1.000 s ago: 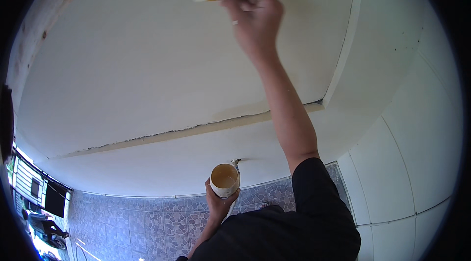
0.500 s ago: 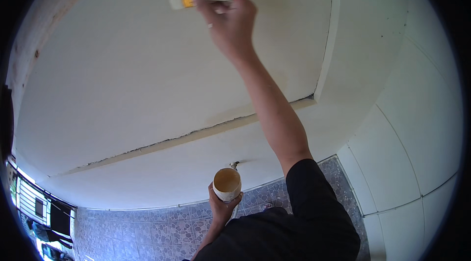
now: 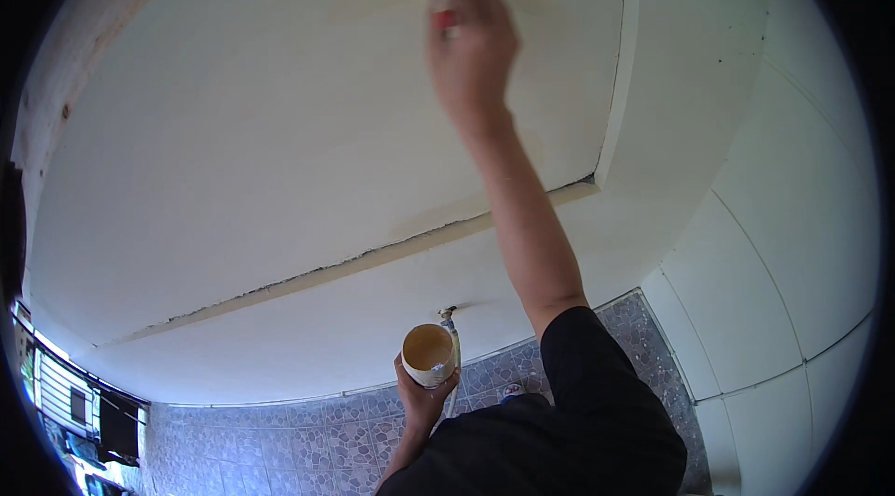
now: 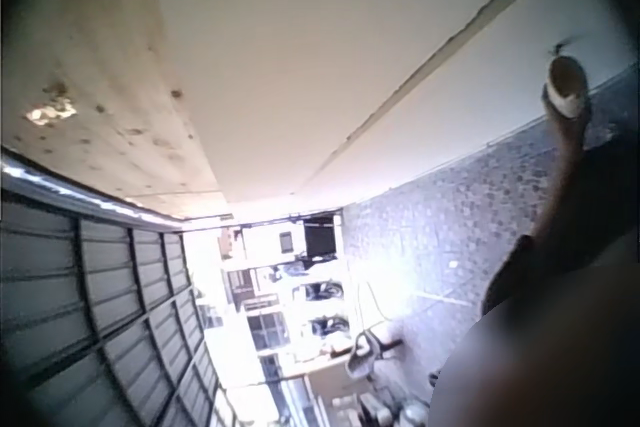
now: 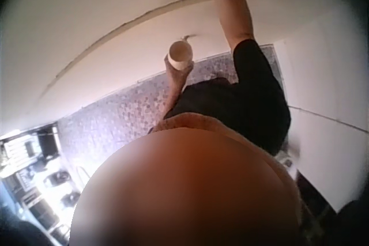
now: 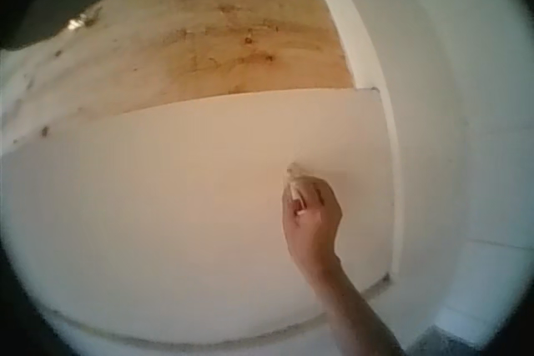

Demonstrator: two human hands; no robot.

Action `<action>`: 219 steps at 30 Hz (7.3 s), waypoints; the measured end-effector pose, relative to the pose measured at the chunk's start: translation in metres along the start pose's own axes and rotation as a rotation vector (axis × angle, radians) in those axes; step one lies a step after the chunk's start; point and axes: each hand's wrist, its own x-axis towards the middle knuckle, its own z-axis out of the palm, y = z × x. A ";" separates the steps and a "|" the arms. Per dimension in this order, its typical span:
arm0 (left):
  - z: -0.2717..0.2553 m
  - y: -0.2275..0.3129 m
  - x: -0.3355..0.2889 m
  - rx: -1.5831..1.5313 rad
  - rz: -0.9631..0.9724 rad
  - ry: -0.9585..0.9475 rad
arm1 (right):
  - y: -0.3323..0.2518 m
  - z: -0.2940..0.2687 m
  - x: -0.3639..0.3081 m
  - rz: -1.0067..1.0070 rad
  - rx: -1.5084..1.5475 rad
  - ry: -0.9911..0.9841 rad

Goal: The person is painting the edge of a ceiling beam using a brush and a small paint container.

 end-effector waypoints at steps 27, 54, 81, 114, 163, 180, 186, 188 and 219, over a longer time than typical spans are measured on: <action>-0.005 0.011 0.002 -0.060 -0.004 -0.025 | -0.087 0.066 0.003 -0.123 0.219 -0.141; 0.007 0.007 0.004 -0.085 0.000 -0.047 | -0.136 0.053 -0.052 -0.076 0.569 -0.358; -0.001 0.006 0.001 -0.073 0.005 0.008 | -0.118 0.039 -0.030 0.180 0.590 -0.351; -0.005 0.008 -0.003 -0.034 0.056 0.031 | -0.030 0.028 0.055 -0.018 -0.023 0.006; 0.021 0.003 -0.003 -0.149 0.032 -0.069 | 0.007 -0.071 -0.109 0.367 -0.076 -0.123; 0.026 0.014 -0.001 -0.124 0.002 -0.103 | 0.059 -0.176 -0.139 0.642 0.078 -0.185; 0.032 0.019 0.003 -0.145 0.011 -0.117 | 0.005 -0.248 -0.116 1.226 0.381 -0.601; 0.035 0.023 0.002 -0.101 0.020 -0.141 | -0.008 -0.266 -0.112 1.255 0.459 -0.721; 0.060 0.031 0.002 0.076 0.271 -0.074 | -0.091 -0.280 -0.148 0.702 -0.084 -1.535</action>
